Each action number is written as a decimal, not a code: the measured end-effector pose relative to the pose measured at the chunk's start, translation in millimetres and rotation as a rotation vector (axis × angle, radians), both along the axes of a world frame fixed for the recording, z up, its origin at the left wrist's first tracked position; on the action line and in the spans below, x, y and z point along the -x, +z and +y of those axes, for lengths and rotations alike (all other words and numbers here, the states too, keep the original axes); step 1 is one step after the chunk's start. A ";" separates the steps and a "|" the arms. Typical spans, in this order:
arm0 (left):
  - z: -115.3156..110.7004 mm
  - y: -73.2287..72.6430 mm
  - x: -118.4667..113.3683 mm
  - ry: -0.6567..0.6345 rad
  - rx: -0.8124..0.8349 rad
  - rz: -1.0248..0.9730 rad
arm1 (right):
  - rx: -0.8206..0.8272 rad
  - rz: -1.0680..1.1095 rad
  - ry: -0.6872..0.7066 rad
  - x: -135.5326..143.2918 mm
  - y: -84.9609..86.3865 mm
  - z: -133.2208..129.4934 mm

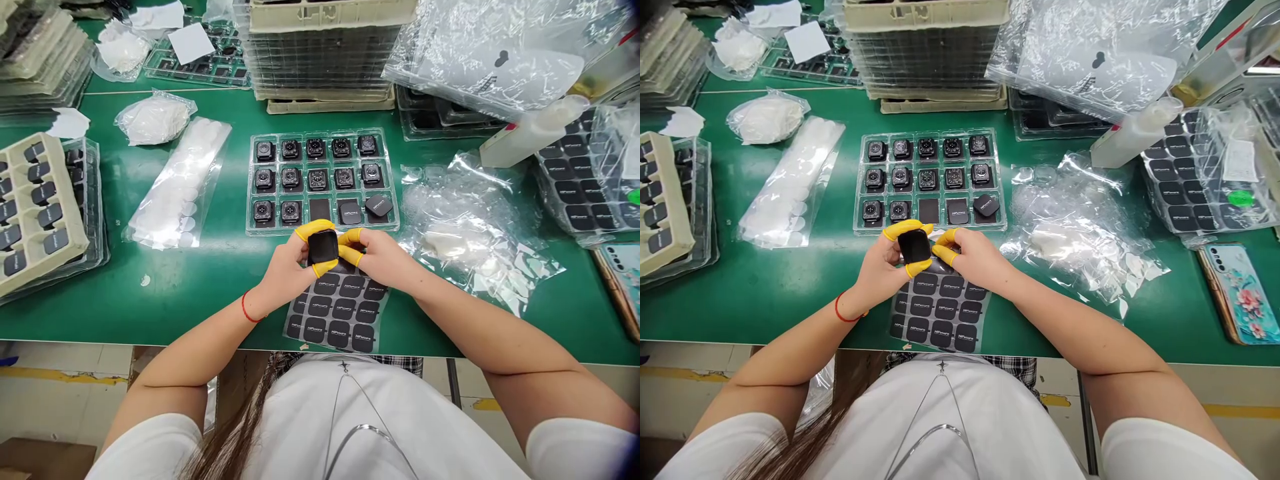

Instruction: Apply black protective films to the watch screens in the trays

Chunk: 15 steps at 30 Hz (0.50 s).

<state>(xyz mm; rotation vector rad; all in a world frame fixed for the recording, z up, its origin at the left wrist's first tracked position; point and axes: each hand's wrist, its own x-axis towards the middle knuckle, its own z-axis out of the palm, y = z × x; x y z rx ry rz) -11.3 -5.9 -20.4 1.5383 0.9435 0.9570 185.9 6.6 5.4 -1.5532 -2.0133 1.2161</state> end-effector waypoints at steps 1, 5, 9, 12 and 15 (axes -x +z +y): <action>0.9 1.2 -0.4 0.011 0.049 -0.013 | -0.054 0.001 -0.012 0.9 -2.3 -1.5; 9.0 5.9 -1.0 0.109 0.267 -0.115 | -0.457 -0.039 0.055 6.4 -11.5 -11.3; 18.8 5.4 0.0 0.146 0.419 -0.077 | -0.662 0.078 0.147 7.5 -3.6 -20.0; 20.3 0.8 0.2 0.137 0.448 -0.062 | -0.636 0.214 0.086 1.6 12.5 -20.0; 14.4 -2.8 -0.5 0.068 0.380 0.019 | -0.414 0.301 -0.107 -5.5 21.6 -13.5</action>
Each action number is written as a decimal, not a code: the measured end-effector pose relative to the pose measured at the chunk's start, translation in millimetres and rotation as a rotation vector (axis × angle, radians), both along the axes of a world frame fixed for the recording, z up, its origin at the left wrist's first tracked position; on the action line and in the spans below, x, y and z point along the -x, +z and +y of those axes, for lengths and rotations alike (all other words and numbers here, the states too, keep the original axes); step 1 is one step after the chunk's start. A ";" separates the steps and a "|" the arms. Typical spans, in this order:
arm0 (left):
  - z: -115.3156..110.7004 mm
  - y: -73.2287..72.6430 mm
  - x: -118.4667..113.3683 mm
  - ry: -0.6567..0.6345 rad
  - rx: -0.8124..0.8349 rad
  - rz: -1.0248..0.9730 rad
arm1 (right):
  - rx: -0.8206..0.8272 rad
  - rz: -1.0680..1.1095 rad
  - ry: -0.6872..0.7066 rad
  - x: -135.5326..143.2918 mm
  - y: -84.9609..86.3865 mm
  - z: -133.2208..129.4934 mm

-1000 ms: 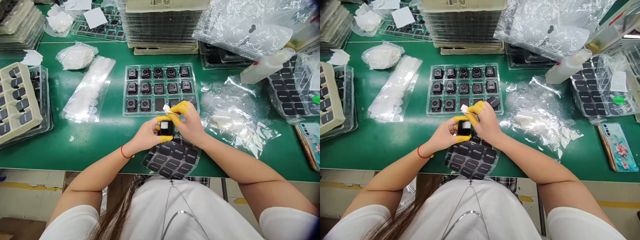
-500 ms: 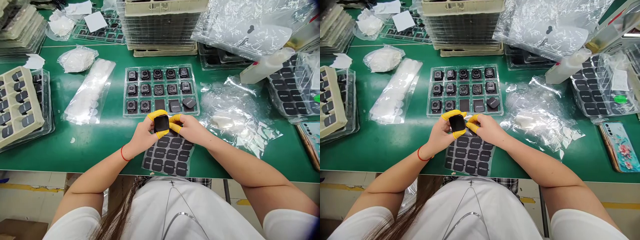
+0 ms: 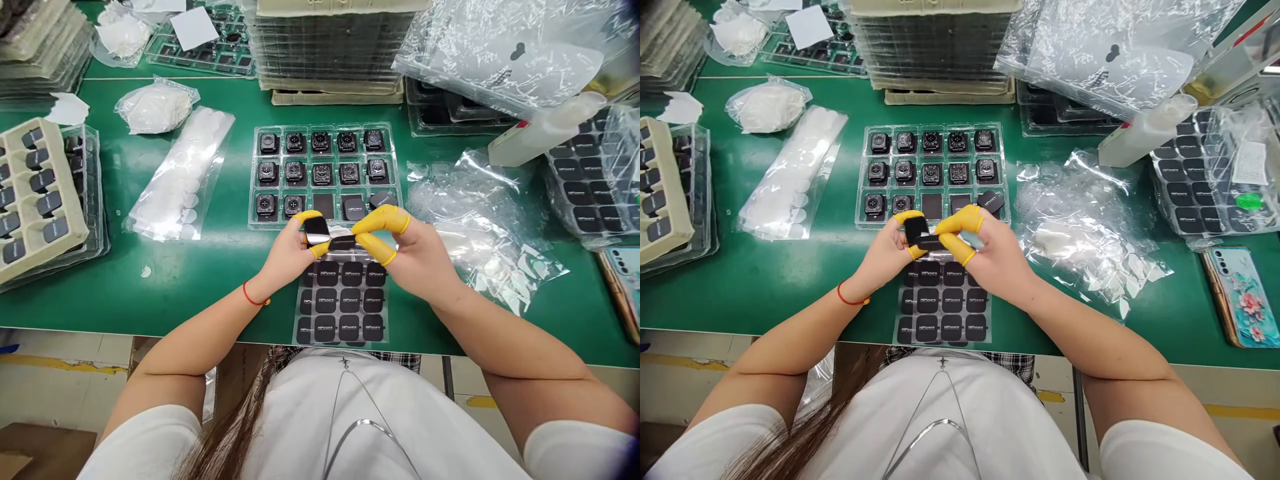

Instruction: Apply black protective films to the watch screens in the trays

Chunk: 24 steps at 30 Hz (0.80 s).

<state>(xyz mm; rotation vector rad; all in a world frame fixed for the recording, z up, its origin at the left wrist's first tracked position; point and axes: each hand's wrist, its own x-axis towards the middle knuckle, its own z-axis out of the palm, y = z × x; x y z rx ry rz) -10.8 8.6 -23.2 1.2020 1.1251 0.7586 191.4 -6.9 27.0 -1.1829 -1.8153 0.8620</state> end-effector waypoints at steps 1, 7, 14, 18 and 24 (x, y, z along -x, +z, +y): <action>-3.1 -0.2 -0.5 -0.051 -0.028 0.026 | 0.112 0.037 -0.028 -1.5 -0.3 3.0; -17.8 6.4 -4.6 -0.170 -0.228 0.144 | 0.509 0.205 -0.002 1.3 -19.2 14.2; -17.5 6.8 -5.2 -0.181 -0.241 0.171 | 0.487 0.155 -0.031 7.2 -23.8 9.8; -18.2 5.4 -4.6 -0.184 -0.259 0.174 | 0.464 0.107 -0.042 7.7 -21.6 9.2; -18.1 4.8 -5.1 -0.183 -0.284 0.176 | 0.452 0.098 -0.018 6.5 -19.4 10.5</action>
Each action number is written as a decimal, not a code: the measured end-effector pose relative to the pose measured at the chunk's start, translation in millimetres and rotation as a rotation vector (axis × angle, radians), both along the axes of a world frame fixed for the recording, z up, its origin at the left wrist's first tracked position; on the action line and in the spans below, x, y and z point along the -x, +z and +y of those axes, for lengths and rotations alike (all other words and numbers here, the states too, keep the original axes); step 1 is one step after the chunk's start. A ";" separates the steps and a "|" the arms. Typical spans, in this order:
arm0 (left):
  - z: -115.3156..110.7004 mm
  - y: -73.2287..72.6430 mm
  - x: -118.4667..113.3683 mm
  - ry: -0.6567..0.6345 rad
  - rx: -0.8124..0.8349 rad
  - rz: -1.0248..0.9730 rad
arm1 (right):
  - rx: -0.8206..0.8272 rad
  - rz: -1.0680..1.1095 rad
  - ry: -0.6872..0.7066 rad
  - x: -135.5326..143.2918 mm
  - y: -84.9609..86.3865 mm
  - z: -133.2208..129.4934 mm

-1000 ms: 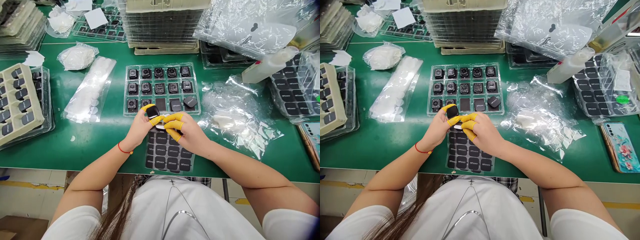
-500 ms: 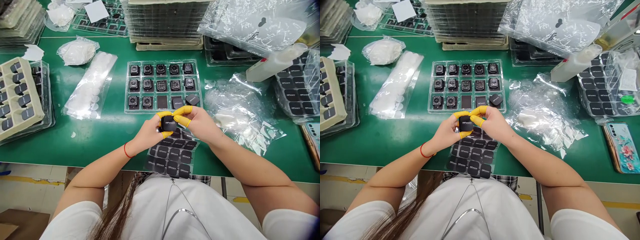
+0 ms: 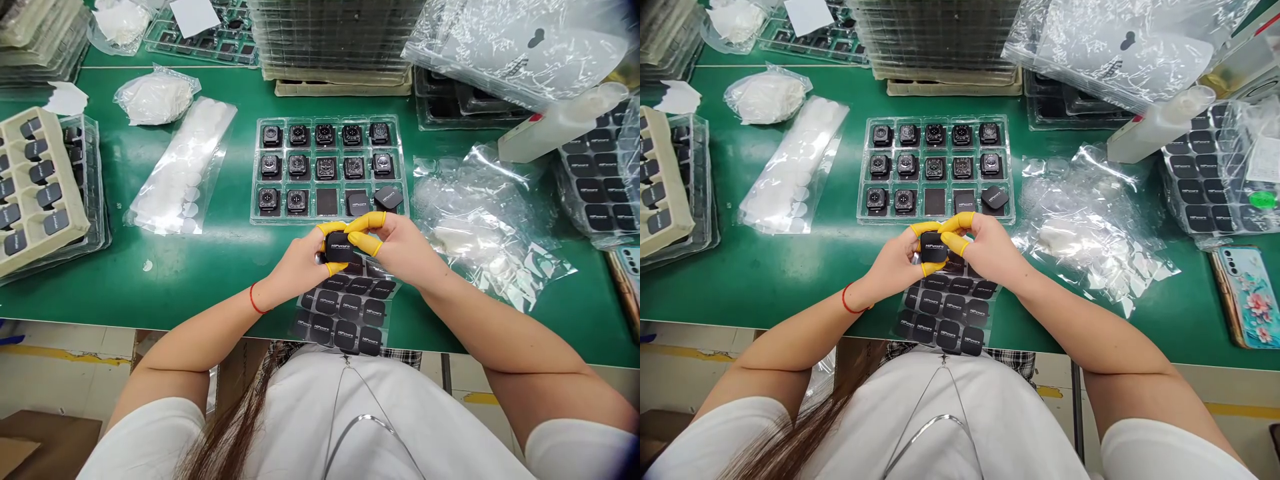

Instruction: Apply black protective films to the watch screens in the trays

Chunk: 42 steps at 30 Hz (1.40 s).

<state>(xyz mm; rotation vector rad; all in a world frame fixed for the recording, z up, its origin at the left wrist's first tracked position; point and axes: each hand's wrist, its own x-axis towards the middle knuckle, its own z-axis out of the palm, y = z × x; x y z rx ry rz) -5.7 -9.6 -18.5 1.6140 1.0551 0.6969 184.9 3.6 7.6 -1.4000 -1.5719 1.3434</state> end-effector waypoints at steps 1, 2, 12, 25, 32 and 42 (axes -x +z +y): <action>0.1 0.4 -0.1 0.001 -0.005 0.003 | 0.000 0.008 0.010 -0.5 0.2 0.3; 0.1 0.9 -0.1 0.000 -0.008 0.006 | -0.002 0.014 0.019 -1.0 0.2 0.6; 0.1 1.5 0.5 -0.007 -0.015 0.036 | -0.015 0.008 0.040 -1.5 -0.9 1.0; -0.5 -0.5 0.3 0.003 0.053 -0.024 | -0.595 -0.470 0.035 0.3 -4.7 -8.2; -2.1 -5.7 -0.9 0.015 0.076 -0.071 | -0.289 -0.212 0.058 12.7 -9.6 5.3; 3.2 15.2 7.6 -0.183 0.281 -0.189 | -0.546 -0.849 0.208 40.2 -26.0 81.6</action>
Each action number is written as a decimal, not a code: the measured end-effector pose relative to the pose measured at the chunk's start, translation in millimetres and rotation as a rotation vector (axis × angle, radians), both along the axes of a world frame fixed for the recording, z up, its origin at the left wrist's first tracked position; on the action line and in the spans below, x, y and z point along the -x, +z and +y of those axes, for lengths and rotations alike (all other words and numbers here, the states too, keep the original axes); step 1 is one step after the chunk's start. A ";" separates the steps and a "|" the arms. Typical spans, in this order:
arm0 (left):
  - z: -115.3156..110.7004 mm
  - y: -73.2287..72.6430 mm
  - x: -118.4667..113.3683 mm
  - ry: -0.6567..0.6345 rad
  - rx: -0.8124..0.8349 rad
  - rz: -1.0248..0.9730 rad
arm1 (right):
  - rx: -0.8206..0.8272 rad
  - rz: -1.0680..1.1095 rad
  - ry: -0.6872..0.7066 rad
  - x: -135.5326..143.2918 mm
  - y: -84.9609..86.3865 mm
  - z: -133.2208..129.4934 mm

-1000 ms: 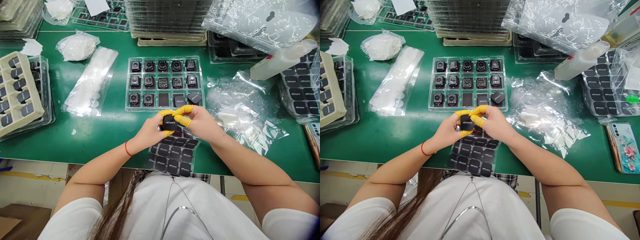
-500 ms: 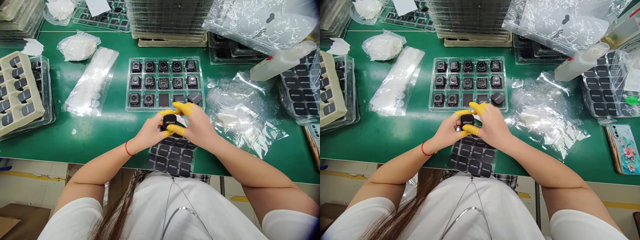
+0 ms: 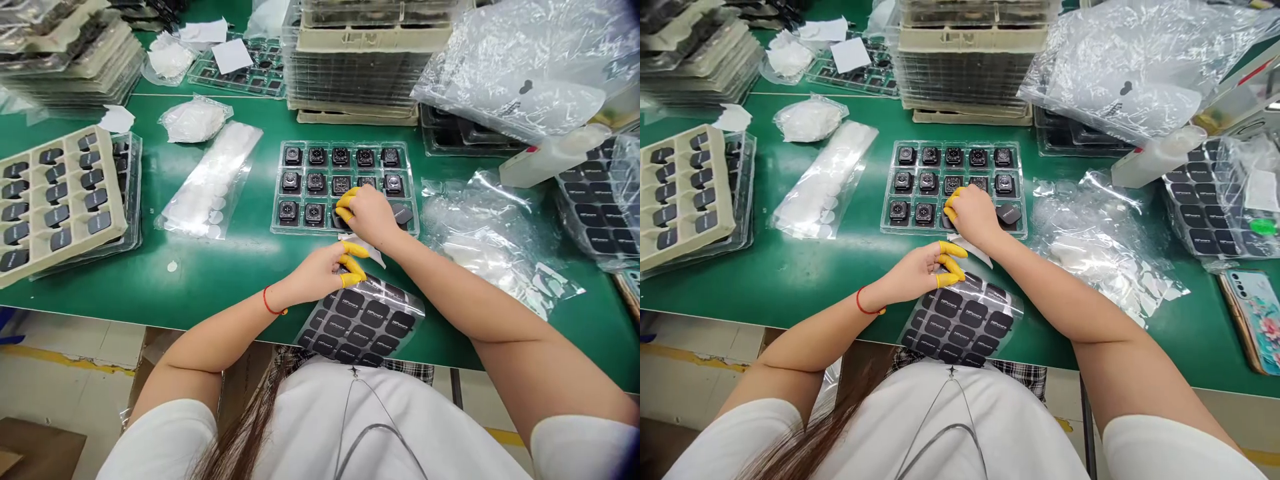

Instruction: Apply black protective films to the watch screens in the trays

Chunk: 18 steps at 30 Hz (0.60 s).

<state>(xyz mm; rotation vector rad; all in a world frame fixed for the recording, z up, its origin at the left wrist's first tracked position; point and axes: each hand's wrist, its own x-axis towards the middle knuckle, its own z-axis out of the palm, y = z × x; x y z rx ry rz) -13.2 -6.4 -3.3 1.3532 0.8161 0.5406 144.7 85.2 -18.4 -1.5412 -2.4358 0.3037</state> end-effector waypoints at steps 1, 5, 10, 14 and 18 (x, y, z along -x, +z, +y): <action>-0.7 1.0 0.4 -0.015 -0.009 -0.021 | -0.018 -0.063 0.045 6.0 1.8 0.3; -1.6 2.4 1.5 -0.072 -0.004 -0.129 | 0.044 -0.194 0.101 34.1 9.0 0.0; 2.2 2.5 2.1 -0.060 0.096 -0.180 | 0.211 0.002 0.027 49.3 5.5 8.0; 4.8 5.2 1.9 -0.010 0.135 -0.088 | 0.240 0.173 0.002 27.2 16.1 1.7; 7.0 2.3 0.4 0.129 0.170 -0.104 | 0.152 0.394 -0.020 -6.5 39.9 -32.8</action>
